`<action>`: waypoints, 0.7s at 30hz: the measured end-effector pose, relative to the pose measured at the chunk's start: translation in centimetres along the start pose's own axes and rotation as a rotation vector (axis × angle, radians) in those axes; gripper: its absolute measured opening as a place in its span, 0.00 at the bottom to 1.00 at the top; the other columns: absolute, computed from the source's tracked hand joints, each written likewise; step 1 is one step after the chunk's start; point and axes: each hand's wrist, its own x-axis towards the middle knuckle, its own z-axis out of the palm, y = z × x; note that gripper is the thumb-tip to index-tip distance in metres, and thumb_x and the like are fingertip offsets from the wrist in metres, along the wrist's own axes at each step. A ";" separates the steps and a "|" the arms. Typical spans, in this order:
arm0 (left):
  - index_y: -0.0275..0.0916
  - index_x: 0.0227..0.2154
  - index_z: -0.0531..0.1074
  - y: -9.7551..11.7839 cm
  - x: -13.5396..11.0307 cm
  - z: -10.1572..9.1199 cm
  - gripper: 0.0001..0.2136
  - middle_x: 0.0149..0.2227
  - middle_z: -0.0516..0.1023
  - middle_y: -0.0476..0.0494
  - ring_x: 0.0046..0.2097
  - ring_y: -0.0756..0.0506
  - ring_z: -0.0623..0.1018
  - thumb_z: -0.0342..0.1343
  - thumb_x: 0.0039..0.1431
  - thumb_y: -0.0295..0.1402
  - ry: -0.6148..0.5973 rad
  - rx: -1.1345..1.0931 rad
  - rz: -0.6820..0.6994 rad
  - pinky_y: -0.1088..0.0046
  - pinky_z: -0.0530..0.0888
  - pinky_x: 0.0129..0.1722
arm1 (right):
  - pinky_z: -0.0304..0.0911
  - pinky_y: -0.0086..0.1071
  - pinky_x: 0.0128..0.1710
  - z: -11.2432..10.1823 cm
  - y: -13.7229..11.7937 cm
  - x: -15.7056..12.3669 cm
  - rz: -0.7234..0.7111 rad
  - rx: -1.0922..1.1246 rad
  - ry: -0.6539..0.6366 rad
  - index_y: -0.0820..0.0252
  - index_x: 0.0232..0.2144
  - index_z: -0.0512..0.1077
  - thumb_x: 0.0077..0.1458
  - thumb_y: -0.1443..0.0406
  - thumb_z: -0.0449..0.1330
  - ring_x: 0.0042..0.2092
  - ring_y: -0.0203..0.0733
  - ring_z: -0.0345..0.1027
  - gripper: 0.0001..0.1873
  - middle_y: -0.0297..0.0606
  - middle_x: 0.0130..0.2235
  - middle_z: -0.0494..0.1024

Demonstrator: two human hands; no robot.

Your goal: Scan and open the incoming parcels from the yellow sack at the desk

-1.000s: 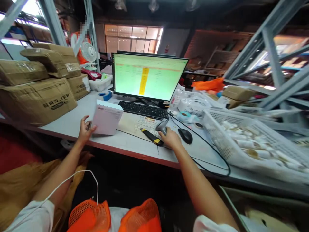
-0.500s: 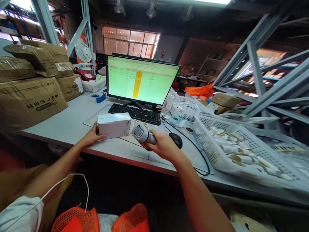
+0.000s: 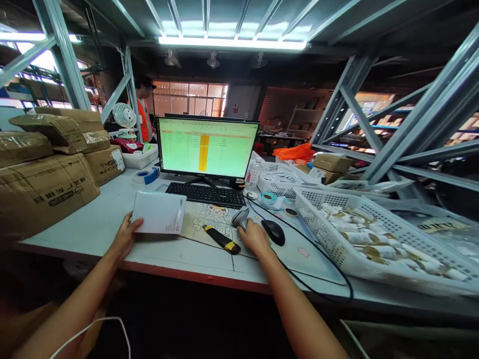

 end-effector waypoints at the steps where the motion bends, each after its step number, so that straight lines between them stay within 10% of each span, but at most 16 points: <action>1: 0.43 0.63 0.61 -0.1 0.2 -0.1 0.37 0.62 0.72 0.35 0.58 0.38 0.77 0.68 0.54 0.48 0.046 -0.015 0.015 0.59 0.76 0.57 | 0.67 0.43 0.46 0.2 0.2 0.2 0.013 -0.007 0.013 0.67 0.56 0.71 0.66 0.55 0.56 0.53 0.61 0.75 0.25 0.58 0.51 0.79; 7: 0.45 0.65 0.64 -0.8 0.9 -0.2 0.32 0.66 0.68 0.38 0.67 0.38 0.69 0.60 0.63 0.53 0.175 0.259 0.169 0.57 0.67 0.68 | 0.65 0.43 0.54 -3.2 -3.2 3.6 -0.076 0.191 0.283 0.67 0.63 0.67 0.70 0.55 0.47 0.57 0.58 0.72 0.28 0.57 0.54 0.78; 13: 0.44 0.65 0.66 -0.8 1.1 -0.3 0.32 0.65 0.70 0.40 0.68 0.37 0.67 0.55 0.65 0.56 0.157 0.394 0.181 0.56 0.59 0.72 | 0.66 0.39 0.54 -1.0 -9.7 8.8 -0.162 0.176 -0.021 0.60 0.64 0.66 0.65 0.64 0.57 0.54 0.53 0.74 0.26 0.52 0.52 0.80; 21: 0.43 0.65 0.66 -0.8 1.0 0.1 0.32 0.67 0.68 0.39 0.70 0.36 0.64 0.54 0.66 0.57 0.158 0.421 0.223 0.57 0.58 0.72 | 0.65 0.45 0.57 0.7 -11.0 11.4 -0.050 0.146 -0.100 0.69 0.55 0.75 0.64 0.68 0.58 0.59 0.61 0.71 0.19 0.63 0.56 0.76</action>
